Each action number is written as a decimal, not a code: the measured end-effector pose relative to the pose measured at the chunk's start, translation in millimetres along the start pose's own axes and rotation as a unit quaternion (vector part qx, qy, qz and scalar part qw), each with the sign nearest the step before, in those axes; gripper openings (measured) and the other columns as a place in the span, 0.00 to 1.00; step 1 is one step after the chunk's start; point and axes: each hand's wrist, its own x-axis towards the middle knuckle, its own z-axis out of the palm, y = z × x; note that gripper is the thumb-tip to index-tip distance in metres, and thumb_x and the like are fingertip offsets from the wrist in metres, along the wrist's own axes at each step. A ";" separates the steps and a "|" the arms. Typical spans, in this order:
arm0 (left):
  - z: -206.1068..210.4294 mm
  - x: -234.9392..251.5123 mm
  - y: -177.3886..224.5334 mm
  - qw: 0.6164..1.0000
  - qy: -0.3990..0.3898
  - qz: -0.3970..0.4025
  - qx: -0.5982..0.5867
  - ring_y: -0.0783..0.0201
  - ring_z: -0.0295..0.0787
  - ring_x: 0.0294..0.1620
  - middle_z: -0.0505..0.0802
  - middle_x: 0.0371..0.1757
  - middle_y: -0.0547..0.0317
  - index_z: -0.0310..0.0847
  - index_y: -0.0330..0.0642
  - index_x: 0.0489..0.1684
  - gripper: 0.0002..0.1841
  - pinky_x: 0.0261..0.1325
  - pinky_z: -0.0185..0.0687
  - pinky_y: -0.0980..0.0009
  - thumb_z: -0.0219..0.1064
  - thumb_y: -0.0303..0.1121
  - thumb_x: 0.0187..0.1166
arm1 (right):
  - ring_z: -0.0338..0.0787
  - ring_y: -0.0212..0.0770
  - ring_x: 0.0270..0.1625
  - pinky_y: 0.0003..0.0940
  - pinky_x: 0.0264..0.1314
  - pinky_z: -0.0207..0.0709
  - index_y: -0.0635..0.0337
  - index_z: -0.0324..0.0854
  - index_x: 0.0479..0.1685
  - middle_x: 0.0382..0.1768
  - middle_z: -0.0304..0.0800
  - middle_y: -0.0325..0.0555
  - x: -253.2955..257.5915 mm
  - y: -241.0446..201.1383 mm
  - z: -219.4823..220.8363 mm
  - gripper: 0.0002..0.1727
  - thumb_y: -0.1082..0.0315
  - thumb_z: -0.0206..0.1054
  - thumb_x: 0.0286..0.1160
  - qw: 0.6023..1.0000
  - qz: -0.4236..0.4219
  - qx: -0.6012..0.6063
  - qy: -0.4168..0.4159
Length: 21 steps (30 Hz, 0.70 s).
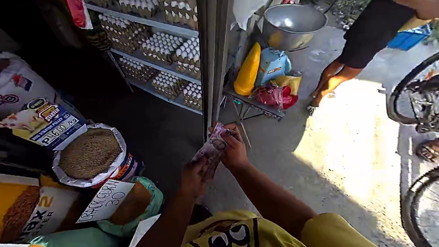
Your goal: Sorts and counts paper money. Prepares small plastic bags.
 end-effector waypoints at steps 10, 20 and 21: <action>-101.4 188.9 142.0 0.988 0.082 0.127 -0.019 0.69 0.90 0.29 0.94 0.36 0.55 0.81 0.32 0.57 0.09 0.32 0.88 0.75 0.57 0.26 0.89 | 0.92 0.36 0.36 0.31 0.37 0.87 0.53 0.74 0.53 0.53 0.92 0.45 225.2 131.6 139.4 0.17 0.83 0.44 0.80 0.995 0.093 -0.006 -0.030; -150.7 388.8 357.9 0.990 0.093 0.081 0.064 0.74 0.81 0.23 0.88 0.27 0.62 0.81 0.33 0.48 0.11 0.28 0.80 0.78 0.56 0.32 0.91 | 0.89 0.38 0.67 0.37 0.65 0.86 0.44 0.55 0.87 0.76 0.81 0.40 450.1 220.1 273.0 0.25 0.62 0.41 0.92 0.986 0.079 0.020 -0.143; -155.3 409.4 374.9 0.990 0.099 0.083 0.051 0.73 0.81 0.22 0.87 0.26 0.61 0.81 0.33 0.48 0.11 0.28 0.80 0.78 0.56 0.32 0.91 | 0.89 0.40 0.68 0.38 0.64 0.86 0.47 0.58 0.84 0.76 0.82 0.42 467.5 230.0 288.1 0.24 0.60 0.40 0.92 0.983 0.097 0.008 -0.154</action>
